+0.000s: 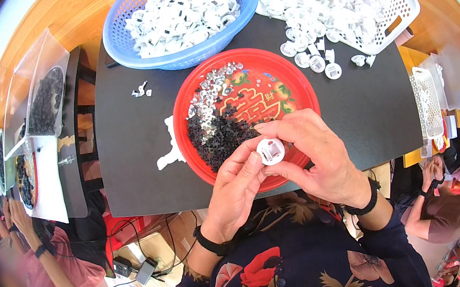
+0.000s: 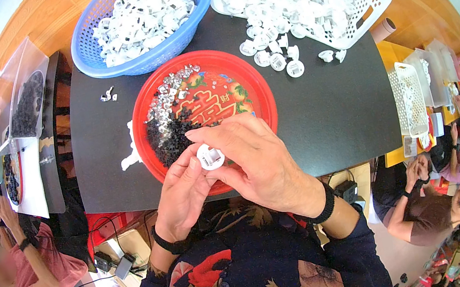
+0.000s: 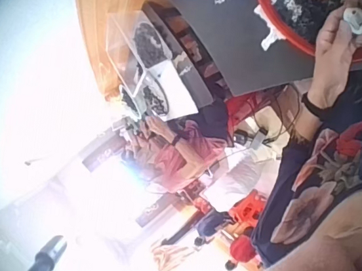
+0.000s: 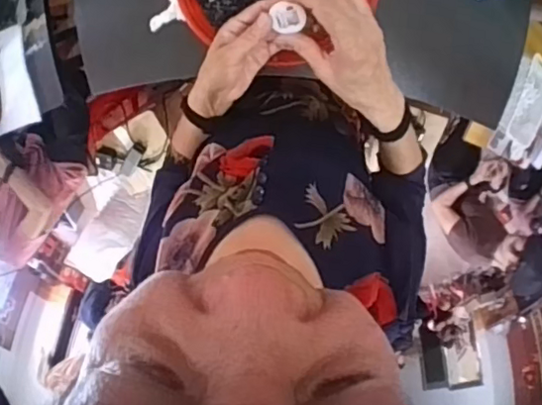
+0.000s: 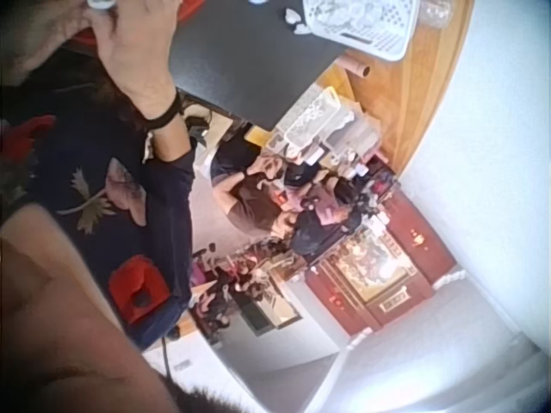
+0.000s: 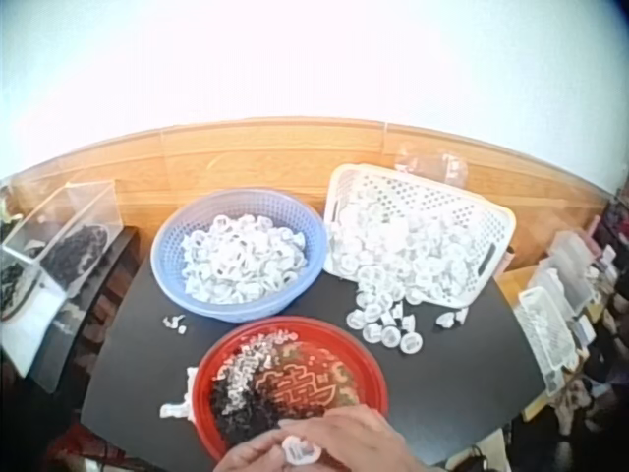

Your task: The person assembles components by hand, picking up a white plastic base and inserting a small black plastic piece and a metal pin into it. The person then places the assembled unit into a white basket and repeats the process.

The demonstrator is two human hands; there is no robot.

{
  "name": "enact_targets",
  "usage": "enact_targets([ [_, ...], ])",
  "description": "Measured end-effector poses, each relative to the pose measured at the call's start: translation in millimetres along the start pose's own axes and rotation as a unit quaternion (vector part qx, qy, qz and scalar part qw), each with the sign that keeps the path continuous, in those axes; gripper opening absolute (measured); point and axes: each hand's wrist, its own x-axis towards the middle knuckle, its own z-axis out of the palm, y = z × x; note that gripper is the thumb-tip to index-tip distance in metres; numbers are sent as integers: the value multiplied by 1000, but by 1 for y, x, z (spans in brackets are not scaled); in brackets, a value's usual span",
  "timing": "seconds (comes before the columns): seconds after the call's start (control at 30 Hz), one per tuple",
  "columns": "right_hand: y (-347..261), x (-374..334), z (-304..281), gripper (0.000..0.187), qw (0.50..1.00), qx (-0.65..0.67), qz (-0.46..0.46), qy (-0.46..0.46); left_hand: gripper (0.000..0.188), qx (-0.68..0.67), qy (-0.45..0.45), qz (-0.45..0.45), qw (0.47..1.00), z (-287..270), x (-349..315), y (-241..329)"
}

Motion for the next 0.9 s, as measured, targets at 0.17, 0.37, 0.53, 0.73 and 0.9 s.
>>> enact_targets([
  [0.17, 0, 4, -4, 55, 1000, 23, -11, -19, 38, 56, 16, 32, 998, 6, -4, 2],
  [0.37, 29, 43, -19, 46, 989, -110, -12, -100, 38, 156, 50, 99, 982, 4, -19, 7],
  [0.53, 66, 98, 21, 39, 955, -178, -91, -218, 35, 157, 34, 100, 982, 1, -18, 2],
  [0.73, 77, 100, 42, 56, 930, -239, -93, -263, 34, 139, 48, 109, 983, -3, -17, 1],
  [0.9, 74, 69, 1, 45, 935, -217, -66, -272, 35, 135, 39, 107, 984, -7, -16, 3],
])
